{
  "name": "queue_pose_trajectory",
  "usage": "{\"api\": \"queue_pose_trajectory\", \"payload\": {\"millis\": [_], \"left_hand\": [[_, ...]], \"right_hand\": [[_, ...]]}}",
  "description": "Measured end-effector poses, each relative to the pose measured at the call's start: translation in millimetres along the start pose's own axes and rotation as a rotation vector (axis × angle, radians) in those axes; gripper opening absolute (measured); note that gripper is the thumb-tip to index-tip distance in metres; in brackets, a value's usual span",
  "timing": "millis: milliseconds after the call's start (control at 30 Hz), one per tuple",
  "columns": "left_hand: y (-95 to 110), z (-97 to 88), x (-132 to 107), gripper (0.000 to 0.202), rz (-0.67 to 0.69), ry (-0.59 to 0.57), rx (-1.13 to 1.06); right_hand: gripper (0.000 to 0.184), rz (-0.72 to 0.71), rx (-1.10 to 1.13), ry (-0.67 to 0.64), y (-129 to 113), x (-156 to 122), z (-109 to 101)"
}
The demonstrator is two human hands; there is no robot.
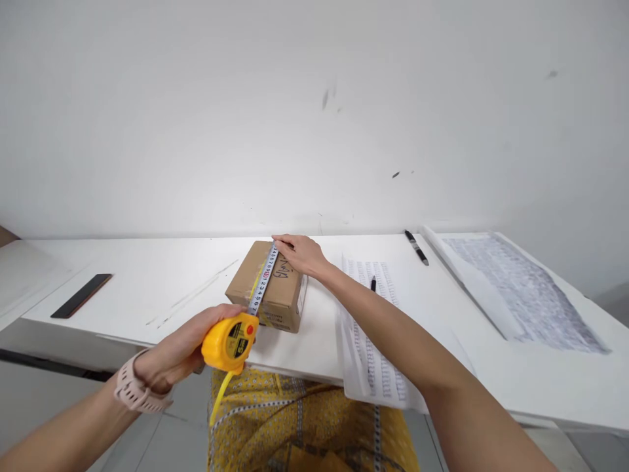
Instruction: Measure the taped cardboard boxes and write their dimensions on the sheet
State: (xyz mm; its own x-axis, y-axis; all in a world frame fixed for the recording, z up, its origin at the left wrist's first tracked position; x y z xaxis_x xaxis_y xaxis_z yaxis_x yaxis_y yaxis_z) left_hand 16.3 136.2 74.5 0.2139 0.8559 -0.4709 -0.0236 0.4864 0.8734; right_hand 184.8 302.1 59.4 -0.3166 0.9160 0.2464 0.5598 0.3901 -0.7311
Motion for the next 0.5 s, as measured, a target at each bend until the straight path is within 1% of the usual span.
{"api": "queue_pose_trajectory", "payload": {"millis": [100, 167, 267, 433, 500], "left_hand": [[-12, -5.6, 0, 0.032, -0.054, 0.012, -0.103], [-15, -8.2, 2, 0.031, -0.074, 0.014, -0.162], [-12, -10.1, 5, 0.029, -0.066, 0.009, -0.183], [-5, -7.1, 10, 0.027, -0.063, -0.022, -0.182], [-2, -5.6, 12, 0.026, -0.064, -0.017, -0.183]], "right_hand": [[0.042, 0.007, -0.043, -0.027, -2, -1, -1], [0.043, 0.009, -0.083, -0.052, -6, 0, -1], [0.045, 0.002, -0.126, -0.073, -11, 1, -1], [0.048, 0.034, -0.2, -0.031, -10, 0, 1], [0.049, 0.054, -0.235, -0.029, -8, 0, 3]]}}
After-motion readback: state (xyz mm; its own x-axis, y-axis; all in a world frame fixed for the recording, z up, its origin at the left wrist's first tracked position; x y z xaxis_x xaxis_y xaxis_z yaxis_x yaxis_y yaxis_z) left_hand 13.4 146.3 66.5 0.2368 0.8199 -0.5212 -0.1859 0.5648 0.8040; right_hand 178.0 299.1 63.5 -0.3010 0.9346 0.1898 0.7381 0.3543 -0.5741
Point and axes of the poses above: each hand's wrist, its own x-axis towards the middle knuckle, its own z-axis out of the palm, y = z × x, the point moved 6 cm from there along x, towards the middle knuckle, and after that the axes turned 2 degrees about -y, right-handed, at the moved point
